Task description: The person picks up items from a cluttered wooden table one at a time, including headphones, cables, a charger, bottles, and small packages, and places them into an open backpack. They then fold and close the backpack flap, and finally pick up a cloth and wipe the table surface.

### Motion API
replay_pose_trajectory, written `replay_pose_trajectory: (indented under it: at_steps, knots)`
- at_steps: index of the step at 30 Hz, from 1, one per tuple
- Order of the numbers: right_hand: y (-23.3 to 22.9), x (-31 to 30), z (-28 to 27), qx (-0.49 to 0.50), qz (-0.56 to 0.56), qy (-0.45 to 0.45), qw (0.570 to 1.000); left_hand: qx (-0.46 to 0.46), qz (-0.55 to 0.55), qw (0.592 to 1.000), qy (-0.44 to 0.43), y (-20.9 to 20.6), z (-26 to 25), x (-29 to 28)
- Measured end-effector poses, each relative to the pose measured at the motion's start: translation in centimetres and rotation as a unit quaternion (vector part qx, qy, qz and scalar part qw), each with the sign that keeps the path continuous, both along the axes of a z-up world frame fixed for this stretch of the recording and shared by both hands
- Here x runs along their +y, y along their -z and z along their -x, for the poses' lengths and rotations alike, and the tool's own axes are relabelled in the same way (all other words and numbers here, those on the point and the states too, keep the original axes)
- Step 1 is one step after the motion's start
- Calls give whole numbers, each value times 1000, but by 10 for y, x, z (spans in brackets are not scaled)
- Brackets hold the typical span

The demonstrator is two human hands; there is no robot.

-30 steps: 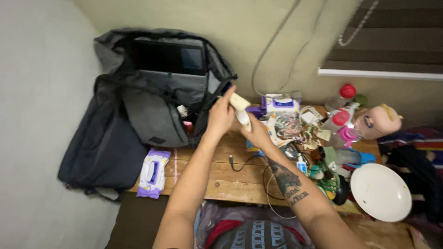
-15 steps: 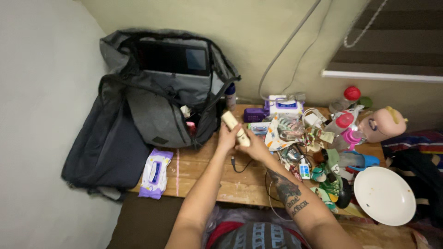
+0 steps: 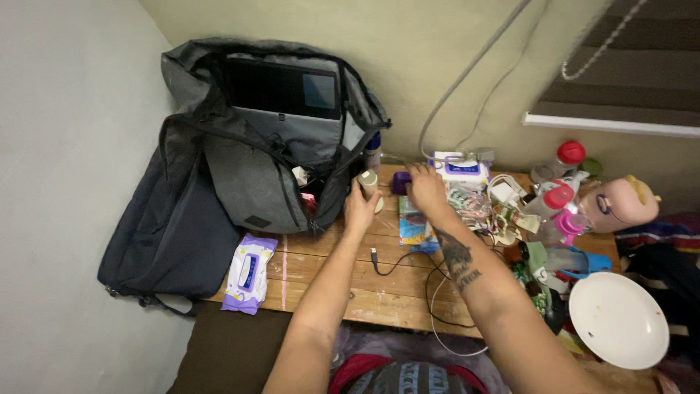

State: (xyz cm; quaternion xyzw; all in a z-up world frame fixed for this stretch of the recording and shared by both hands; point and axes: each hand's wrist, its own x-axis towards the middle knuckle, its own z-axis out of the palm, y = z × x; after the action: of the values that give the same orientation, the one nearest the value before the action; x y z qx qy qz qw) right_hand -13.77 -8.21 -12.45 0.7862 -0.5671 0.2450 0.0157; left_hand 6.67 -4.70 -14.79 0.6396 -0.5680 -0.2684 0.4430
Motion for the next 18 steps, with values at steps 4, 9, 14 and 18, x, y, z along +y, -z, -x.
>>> replay_pose_trajectory:
  at_steps: [4, 9, 14, 18]
  knots:
    - [-3, -14, -4, 110, -90, 21, 990, 2, 37, 999, 8, 15, -10, -9]
    - [-2, -15, -14, 62, -112, 24, 992, -33, 22, 998, 43, 22, -16, -18]
    - [-3, -22, -33, 9, -58, -44, 997, -67, -13, 997, 17, 21, -16, -26]
    - [-1, -24, -43, -42, -46, -103, 993, -68, -6, 998, 12, 17, -12, -20]
